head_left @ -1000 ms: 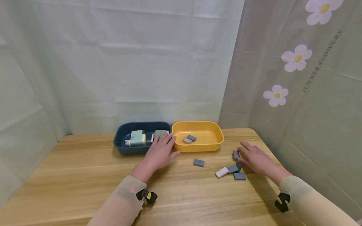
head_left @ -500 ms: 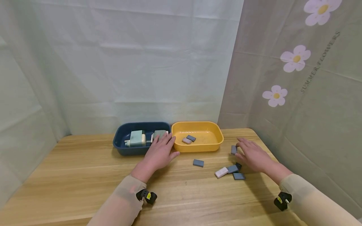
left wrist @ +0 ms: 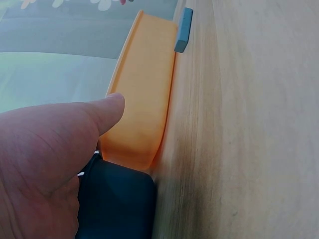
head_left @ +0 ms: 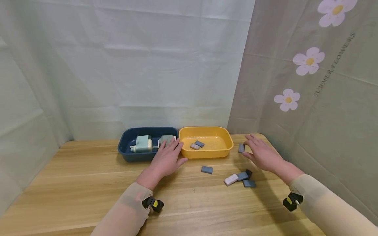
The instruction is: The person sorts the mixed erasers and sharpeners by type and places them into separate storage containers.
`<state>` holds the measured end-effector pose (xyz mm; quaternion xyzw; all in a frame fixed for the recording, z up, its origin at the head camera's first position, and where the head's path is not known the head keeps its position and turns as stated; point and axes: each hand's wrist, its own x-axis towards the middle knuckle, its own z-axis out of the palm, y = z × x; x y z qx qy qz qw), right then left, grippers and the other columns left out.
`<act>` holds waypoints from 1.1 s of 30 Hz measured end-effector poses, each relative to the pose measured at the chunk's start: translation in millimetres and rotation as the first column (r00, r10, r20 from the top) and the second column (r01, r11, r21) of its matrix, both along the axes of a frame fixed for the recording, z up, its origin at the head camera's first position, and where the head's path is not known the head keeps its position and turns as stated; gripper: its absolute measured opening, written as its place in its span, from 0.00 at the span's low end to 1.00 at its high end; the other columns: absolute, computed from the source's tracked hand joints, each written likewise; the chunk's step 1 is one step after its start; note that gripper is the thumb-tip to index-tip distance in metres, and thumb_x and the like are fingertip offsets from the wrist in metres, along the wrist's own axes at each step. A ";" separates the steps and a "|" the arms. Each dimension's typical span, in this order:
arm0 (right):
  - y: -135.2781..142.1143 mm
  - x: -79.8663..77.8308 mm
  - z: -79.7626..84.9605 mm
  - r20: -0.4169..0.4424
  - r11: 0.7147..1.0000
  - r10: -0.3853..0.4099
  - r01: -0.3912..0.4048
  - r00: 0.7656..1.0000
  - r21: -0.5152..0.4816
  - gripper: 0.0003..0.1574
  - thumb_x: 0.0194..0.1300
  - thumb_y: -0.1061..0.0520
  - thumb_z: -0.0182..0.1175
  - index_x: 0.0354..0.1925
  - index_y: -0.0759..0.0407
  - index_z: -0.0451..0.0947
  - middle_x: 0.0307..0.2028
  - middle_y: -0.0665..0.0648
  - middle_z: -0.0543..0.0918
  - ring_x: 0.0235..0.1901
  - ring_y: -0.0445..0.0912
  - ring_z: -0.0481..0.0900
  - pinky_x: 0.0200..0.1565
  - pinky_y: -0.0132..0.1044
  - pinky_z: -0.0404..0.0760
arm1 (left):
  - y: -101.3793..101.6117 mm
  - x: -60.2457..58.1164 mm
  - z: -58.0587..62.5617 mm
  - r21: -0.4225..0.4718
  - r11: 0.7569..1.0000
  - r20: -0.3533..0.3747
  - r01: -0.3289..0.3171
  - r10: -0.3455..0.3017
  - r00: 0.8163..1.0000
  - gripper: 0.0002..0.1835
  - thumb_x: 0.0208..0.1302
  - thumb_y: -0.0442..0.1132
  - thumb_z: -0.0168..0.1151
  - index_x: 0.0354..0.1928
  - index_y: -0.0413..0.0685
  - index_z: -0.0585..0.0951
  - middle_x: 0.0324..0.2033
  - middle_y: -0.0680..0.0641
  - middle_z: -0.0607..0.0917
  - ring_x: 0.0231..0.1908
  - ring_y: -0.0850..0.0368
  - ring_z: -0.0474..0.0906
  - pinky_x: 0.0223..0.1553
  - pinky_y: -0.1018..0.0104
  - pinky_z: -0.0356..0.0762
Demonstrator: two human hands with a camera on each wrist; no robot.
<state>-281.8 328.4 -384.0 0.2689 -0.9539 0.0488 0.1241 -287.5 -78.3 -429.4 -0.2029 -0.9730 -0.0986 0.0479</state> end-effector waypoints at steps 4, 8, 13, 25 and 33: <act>-5.1 -2.7 4.3 0.008 1.000 -0.007 0.007 1.000 0.013 0.25 0.80 0.54 0.69 0.62 0.71 0.78 0.75 0.78 0.71 0.78 0.75 0.62 0.75 0.73 0.63 | 0.0 0.0 0.3 -0.004 1.000 -0.001 0.002 -0.002 1.000 0.45 0.81 0.63 0.62 0.87 0.43 0.63 0.86 0.39 0.59 0.87 0.40 0.46 0.85 0.38 0.39; -13.4 -4.3 10.5 0.008 0.999 -0.019 0.019 1.000 0.048 0.25 0.81 0.53 0.68 0.64 0.70 0.78 0.76 0.76 0.71 0.79 0.73 0.62 0.77 0.70 0.64 | 0.4 -0.1 0.7 -0.009 1.000 -0.002 -0.002 0.002 1.000 0.46 0.81 0.63 0.62 0.87 0.43 0.63 0.86 0.39 0.59 0.87 0.40 0.46 0.85 0.38 0.39; -23.3 -9.0 15.2 0.018 0.998 -0.017 0.016 1.000 0.057 0.26 0.82 0.52 0.67 0.65 0.70 0.79 0.78 0.75 0.70 0.80 0.72 0.61 0.77 0.69 0.63 | 0.6 0.1 0.8 -0.010 1.000 0.000 -0.007 0.007 1.000 0.45 0.81 0.62 0.63 0.87 0.43 0.63 0.86 0.39 0.59 0.87 0.41 0.46 0.85 0.38 0.39; -44.5 -28.3 20.8 0.061 0.998 -0.037 0.034 0.997 0.055 0.27 0.83 0.50 0.65 0.66 0.70 0.78 0.79 0.74 0.67 0.81 0.72 0.58 0.77 0.72 0.60 | 1.0 -0.1 -0.4 -0.007 1.000 0.005 -0.008 0.008 1.000 0.45 0.81 0.62 0.63 0.87 0.44 0.63 0.86 0.39 0.59 0.87 0.41 0.46 0.85 0.38 0.39; -57.3 -44.5 21.2 0.074 0.998 -0.043 0.040 0.996 0.048 0.28 0.84 0.50 0.65 0.67 0.71 0.77 0.79 0.75 0.67 0.81 0.72 0.59 0.78 0.70 0.60 | 1.0 0.1 0.1 0.001 1.000 0.009 -0.006 0.006 1.000 0.45 0.81 0.62 0.63 0.87 0.44 0.64 0.86 0.39 0.59 0.87 0.40 0.46 0.85 0.38 0.39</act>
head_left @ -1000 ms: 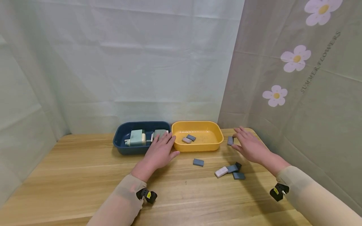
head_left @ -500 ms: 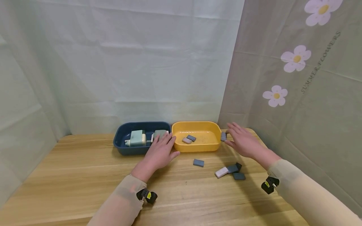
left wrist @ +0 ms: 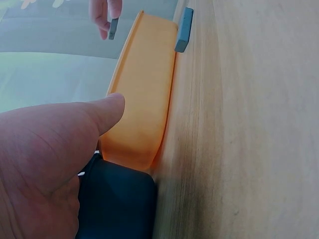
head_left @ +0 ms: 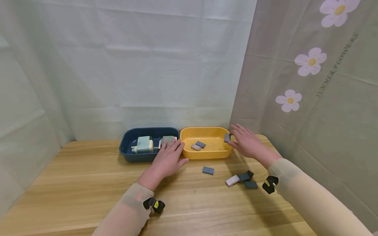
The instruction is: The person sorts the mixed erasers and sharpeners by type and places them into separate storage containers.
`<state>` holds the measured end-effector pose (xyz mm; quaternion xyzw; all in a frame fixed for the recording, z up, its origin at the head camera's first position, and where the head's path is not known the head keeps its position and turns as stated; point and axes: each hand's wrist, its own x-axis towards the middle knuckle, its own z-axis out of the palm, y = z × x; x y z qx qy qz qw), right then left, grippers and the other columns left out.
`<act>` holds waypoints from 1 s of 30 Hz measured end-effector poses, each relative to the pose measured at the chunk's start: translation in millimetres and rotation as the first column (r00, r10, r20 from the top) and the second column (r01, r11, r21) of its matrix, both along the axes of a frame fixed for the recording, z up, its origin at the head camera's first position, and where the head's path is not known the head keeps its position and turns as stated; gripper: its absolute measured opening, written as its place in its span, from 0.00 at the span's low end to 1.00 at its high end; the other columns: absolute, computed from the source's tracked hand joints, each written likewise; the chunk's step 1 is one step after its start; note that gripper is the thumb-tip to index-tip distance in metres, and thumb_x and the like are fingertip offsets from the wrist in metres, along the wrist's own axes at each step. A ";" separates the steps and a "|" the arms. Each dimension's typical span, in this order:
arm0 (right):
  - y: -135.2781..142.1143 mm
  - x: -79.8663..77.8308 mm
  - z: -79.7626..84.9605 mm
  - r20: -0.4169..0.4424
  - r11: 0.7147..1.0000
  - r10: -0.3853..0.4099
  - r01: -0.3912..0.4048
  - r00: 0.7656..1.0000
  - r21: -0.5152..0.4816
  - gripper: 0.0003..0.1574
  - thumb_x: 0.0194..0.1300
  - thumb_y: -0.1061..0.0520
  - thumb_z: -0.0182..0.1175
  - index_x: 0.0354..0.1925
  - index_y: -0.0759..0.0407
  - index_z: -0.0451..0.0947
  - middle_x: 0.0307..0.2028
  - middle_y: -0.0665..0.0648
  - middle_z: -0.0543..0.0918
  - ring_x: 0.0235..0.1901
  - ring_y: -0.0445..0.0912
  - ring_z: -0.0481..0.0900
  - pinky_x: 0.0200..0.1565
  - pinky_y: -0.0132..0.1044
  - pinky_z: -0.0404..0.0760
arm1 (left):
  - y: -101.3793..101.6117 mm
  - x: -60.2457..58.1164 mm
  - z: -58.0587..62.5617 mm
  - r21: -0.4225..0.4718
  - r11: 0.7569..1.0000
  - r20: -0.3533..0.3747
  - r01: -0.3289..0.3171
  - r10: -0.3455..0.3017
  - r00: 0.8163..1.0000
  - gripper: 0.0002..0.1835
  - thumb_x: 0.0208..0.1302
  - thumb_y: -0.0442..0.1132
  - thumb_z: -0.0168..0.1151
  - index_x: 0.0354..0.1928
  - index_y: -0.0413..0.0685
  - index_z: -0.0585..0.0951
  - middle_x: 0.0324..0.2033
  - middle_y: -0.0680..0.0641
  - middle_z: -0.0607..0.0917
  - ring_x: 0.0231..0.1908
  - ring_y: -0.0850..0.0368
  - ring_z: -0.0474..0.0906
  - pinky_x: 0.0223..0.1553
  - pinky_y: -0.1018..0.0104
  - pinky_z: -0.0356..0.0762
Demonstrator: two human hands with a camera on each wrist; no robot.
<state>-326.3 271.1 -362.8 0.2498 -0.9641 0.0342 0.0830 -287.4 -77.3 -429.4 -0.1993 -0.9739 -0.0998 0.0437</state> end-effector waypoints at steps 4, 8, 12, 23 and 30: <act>-7.6 -9.1 -0.8 0.023 1.000 -0.019 0.019 1.000 0.005 0.30 0.84 0.50 0.63 0.69 0.71 0.76 0.80 0.75 0.66 0.82 0.71 0.57 0.79 0.69 0.58 | -0.9 -0.4 -1.1 -0.010 1.000 -0.007 -0.003 0.003 1.000 0.45 0.81 0.62 0.63 0.87 0.44 0.63 0.86 0.39 0.59 0.87 0.41 0.46 0.85 0.38 0.39; -13.5 -17.3 -2.2 0.047 0.999 -0.050 0.048 0.998 0.025 0.32 0.85 0.48 0.62 0.71 0.71 0.75 0.81 0.74 0.64 0.83 0.70 0.55 0.81 0.67 0.56 | -0.8 -0.6 -1.5 -0.008 1.000 -0.008 0.000 0.000 1.000 0.45 0.81 0.63 0.62 0.87 0.44 0.63 0.86 0.39 0.59 0.87 0.41 0.45 0.85 0.38 0.39; -17.1 -23.9 -3.2 0.063 0.997 -0.071 0.069 0.995 0.035 0.33 0.86 0.47 0.61 0.72 0.71 0.74 0.82 0.74 0.63 0.84 0.69 0.54 0.81 0.67 0.56 | -0.3 -0.2 -0.5 -0.002 1.000 -0.007 0.005 -0.005 1.000 0.45 0.81 0.62 0.63 0.87 0.44 0.63 0.86 0.39 0.59 0.87 0.41 0.46 0.85 0.37 0.40; -27.1 -33.8 -5.2 0.117 0.995 -0.095 0.094 0.989 0.020 0.33 0.87 0.46 0.59 0.74 0.69 0.72 0.83 0.72 0.61 0.84 0.68 0.52 0.81 0.69 0.53 | -0.6 1.5 0.5 0.002 1.000 -0.010 0.009 -0.009 1.000 0.44 0.81 0.61 0.63 0.86 0.43 0.64 0.86 0.39 0.59 0.87 0.40 0.47 0.85 0.37 0.40; -30.5 -38.1 -8.7 0.126 0.994 -0.107 0.104 0.986 0.029 0.33 0.87 0.46 0.59 0.73 0.68 0.72 0.84 0.70 0.59 0.85 0.66 0.52 0.81 0.70 0.51 | -0.7 1.8 0.5 0.002 1.000 -0.013 0.012 -0.012 1.000 0.45 0.81 0.62 0.63 0.86 0.43 0.64 0.86 0.39 0.59 0.87 0.40 0.47 0.85 0.37 0.40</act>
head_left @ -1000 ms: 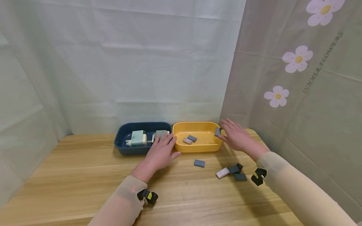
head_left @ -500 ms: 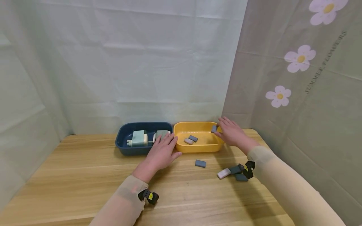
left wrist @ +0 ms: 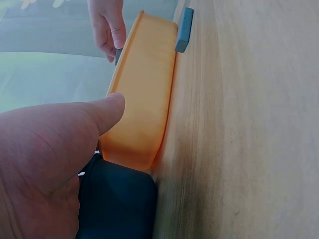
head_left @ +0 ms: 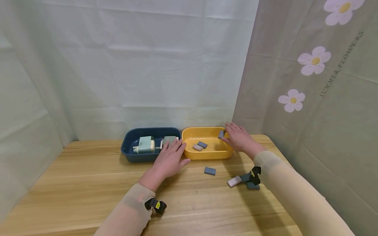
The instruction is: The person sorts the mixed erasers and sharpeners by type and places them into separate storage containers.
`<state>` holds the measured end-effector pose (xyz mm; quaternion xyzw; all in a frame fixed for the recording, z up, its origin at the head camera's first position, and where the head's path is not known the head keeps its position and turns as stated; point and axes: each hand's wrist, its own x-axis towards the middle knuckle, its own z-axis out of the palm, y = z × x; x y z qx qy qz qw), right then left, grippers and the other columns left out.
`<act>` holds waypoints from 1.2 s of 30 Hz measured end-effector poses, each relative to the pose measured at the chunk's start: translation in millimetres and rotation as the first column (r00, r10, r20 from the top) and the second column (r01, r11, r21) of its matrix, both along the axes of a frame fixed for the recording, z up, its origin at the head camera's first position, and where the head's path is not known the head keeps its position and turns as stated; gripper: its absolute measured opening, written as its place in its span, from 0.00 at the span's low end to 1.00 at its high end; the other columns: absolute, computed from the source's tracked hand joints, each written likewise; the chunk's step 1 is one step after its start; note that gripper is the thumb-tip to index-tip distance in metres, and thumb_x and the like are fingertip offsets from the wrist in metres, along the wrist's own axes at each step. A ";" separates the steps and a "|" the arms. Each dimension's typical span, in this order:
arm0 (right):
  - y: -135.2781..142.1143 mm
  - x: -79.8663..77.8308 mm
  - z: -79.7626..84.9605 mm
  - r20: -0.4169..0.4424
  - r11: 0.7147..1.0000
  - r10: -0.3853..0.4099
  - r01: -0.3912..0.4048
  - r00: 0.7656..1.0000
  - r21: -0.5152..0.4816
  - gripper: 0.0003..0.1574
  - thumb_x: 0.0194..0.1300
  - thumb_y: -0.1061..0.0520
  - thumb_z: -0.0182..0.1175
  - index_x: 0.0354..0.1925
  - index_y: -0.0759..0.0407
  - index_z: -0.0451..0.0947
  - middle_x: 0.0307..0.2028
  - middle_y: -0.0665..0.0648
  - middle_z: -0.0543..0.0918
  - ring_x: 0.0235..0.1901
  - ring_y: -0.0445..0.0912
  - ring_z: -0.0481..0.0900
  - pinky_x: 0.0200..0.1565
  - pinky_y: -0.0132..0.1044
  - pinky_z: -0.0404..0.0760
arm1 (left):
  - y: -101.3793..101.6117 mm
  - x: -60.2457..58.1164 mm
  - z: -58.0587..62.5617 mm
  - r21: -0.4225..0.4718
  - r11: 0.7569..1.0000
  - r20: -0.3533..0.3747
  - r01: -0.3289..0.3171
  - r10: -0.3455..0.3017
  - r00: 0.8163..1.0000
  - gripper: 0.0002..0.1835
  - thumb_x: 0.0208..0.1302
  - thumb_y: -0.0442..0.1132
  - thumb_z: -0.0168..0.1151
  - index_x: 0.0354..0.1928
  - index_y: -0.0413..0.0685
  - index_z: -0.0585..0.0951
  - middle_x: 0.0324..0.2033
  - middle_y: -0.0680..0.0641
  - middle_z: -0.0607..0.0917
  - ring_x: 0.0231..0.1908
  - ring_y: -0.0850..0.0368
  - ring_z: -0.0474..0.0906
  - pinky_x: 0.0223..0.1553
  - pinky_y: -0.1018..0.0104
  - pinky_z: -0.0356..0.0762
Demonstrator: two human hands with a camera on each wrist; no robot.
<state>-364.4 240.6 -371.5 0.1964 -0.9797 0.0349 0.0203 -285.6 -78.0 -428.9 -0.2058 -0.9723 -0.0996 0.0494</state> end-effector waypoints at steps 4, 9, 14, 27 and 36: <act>-2.8 1.4 1.6 -0.003 1.000 -0.011 0.011 1.000 0.012 0.33 0.87 0.45 0.59 0.74 0.67 0.72 0.85 0.69 0.60 0.85 0.65 0.53 0.81 0.71 0.47 | 0.3 0.2 -0.1 0.004 1.000 0.003 -0.001 0.001 1.000 0.44 0.81 0.62 0.63 0.86 0.43 0.64 0.86 0.39 0.59 0.87 0.40 0.47 0.85 0.37 0.40; -5.7 1.5 3.0 0.007 1.000 -0.015 0.014 1.000 0.012 0.33 0.87 0.45 0.59 0.74 0.67 0.72 0.85 0.68 0.58 0.85 0.65 0.52 0.81 0.71 0.47 | 0.0 0.5 -0.5 0.005 1.000 0.001 0.001 -0.001 1.000 0.44 0.81 0.62 0.63 0.86 0.43 0.64 0.86 0.39 0.59 0.87 0.40 0.47 0.85 0.37 0.40; -7.7 -0.1 1.4 0.009 1.000 -0.013 0.013 1.000 0.011 0.33 0.87 0.45 0.58 0.73 0.67 0.72 0.85 0.68 0.57 0.85 0.65 0.51 0.82 0.71 0.46 | -0.1 0.1 -0.5 0.005 1.000 0.000 0.002 -0.002 1.000 0.45 0.81 0.62 0.62 0.86 0.43 0.64 0.86 0.39 0.59 0.87 0.41 0.47 0.85 0.38 0.40; -14.3 -2.1 1.1 0.019 1.000 -0.008 0.008 1.000 0.013 0.35 0.88 0.45 0.56 0.77 0.68 0.69 0.86 0.68 0.55 0.86 0.65 0.49 0.82 0.70 0.46 | 0.5 -0.1 -0.4 0.004 1.000 0.001 0.002 -0.002 1.000 0.44 0.81 0.62 0.63 0.87 0.43 0.64 0.86 0.39 0.59 0.87 0.40 0.47 0.85 0.37 0.39; -15.0 -1.6 -0.8 0.041 1.000 -0.001 0.000 0.999 0.013 0.40 0.88 0.42 0.56 0.82 0.66 0.64 0.87 0.68 0.53 0.86 0.66 0.48 0.82 0.70 0.45 | 1.2 0.9 1.2 0.002 1.000 0.001 0.000 0.000 1.000 0.44 0.82 0.61 0.62 0.87 0.44 0.64 0.86 0.39 0.59 0.87 0.41 0.47 0.85 0.37 0.39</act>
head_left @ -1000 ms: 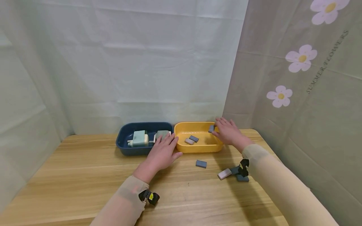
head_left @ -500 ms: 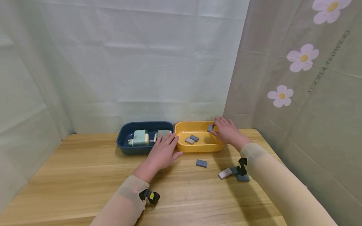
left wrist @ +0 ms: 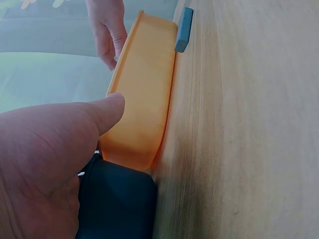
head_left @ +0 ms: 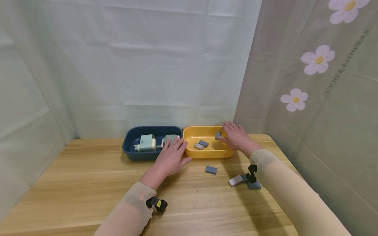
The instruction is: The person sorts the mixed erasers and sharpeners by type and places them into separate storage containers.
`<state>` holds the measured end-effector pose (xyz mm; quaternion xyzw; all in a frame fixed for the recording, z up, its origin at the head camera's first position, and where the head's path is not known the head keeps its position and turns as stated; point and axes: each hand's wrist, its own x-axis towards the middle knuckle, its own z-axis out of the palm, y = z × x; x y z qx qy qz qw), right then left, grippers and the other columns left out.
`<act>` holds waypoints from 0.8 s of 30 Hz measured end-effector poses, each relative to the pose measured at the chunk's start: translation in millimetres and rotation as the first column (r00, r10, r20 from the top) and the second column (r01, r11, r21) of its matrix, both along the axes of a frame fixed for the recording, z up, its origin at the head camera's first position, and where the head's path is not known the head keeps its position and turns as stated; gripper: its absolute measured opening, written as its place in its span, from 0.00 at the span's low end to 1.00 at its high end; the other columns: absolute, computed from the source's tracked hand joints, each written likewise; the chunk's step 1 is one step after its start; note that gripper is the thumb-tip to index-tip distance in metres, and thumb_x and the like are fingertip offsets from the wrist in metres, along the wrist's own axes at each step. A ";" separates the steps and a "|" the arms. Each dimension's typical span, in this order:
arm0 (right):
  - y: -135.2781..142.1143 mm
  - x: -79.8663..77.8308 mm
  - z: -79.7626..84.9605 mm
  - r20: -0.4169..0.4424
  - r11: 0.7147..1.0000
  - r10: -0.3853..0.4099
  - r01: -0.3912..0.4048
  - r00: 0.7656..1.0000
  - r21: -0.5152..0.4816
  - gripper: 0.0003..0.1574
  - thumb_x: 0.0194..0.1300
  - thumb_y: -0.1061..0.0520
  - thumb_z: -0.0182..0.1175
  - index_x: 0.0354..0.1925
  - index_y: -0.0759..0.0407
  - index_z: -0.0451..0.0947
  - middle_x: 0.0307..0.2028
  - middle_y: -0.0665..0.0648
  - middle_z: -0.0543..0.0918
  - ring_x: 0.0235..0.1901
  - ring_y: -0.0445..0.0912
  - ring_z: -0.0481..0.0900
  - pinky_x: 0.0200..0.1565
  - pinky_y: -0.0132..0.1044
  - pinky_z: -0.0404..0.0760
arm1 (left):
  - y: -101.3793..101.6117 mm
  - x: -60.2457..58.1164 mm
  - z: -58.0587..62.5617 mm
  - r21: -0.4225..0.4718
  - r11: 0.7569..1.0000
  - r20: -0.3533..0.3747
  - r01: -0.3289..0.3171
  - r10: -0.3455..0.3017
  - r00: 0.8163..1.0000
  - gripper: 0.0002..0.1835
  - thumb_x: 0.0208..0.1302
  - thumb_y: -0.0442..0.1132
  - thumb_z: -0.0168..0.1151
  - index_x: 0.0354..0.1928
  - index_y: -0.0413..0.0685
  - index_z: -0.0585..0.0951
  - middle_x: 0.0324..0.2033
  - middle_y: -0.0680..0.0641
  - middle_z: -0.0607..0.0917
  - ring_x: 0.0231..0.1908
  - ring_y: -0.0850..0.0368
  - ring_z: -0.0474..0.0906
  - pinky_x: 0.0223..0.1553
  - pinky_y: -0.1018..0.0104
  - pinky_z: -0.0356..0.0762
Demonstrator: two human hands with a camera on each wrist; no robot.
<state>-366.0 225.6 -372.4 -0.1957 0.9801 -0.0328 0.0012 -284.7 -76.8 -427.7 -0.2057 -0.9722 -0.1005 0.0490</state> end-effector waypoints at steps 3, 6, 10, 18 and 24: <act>2.3 0.0 -0.7 0.004 1.000 0.006 -0.006 1.000 -0.004 0.45 0.87 0.40 0.56 0.86 0.63 0.58 0.87 0.69 0.52 0.86 0.67 0.47 0.81 0.71 0.45 | 0.4 0.5 1.3 -0.001 1.000 0.003 -0.002 0.002 1.000 0.43 0.82 0.62 0.61 0.87 0.44 0.64 0.86 0.40 0.59 0.87 0.41 0.47 0.85 0.38 0.39; 5.0 -0.5 -1.2 -0.001 1.000 0.005 -0.005 1.000 -0.007 0.48 0.87 0.38 0.55 0.88 0.60 0.55 0.87 0.68 0.52 0.86 0.67 0.47 0.81 0.72 0.44 | 0.6 0.5 2.0 0.000 1.000 0.002 -0.002 0.002 1.000 0.44 0.82 0.62 0.61 0.87 0.44 0.64 0.86 0.40 0.59 0.87 0.40 0.47 0.85 0.37 0.39; 7.8 0.7 0.1 -0.015 1.000 0.002 -0.002 1.000 -0.003 0.48 0.88 0.37 0.54 0.88 0.59 0.54 0.87 0.68 0.53 0.86 0.67 0.48 0.81 0.72 0.45 | 0.7 0.7 2.4 -0.007 1.000 -0.001 -0.004 0.004 1.000 0.44 0.82 0.62 0.61 0.87 0.44 0.64 0.86 0.40 0.59 0.87 0.40 0.47 0.85 0.37 0.40; 11.5 7.9 3.9 -0.018 1.000 0.000 0.000 1.000 0.017 0.48 0.87 0.37 0.55 0.89 0.58 0.53 0.87 0.67 0.53 0.86 0.67 0.47 0.82 0.71 0.45 | 0.2 1.2 1.4 0.000 1.000 -0.002 0.003 -0.003 1.000 0.43 0.82 0.61 0.61 0.86 0.43 0.64 0.86 0.39 0.59 0.87 0.40 0.47 0.85 0.37 0.40; 17.4 12.0 2.3 -0.035 1.000 0.013 -0.012 0.999 0.019 0.49 0.87 0.37 0.56 0.89 0.58 0.52 0.87 0.67 0.53 0.86 0.66 0.48 0.81 0.72 0.45 | -0.3 -0.1 -0.2 0.001 1.000 -0.006 0.001 -0.001 1.000 0.44 0.82 0.61 0.62 0.86 0.43 0.64 0.86 0.39 0.59 0.87 0.40 0.47 0.85 0.37 0.40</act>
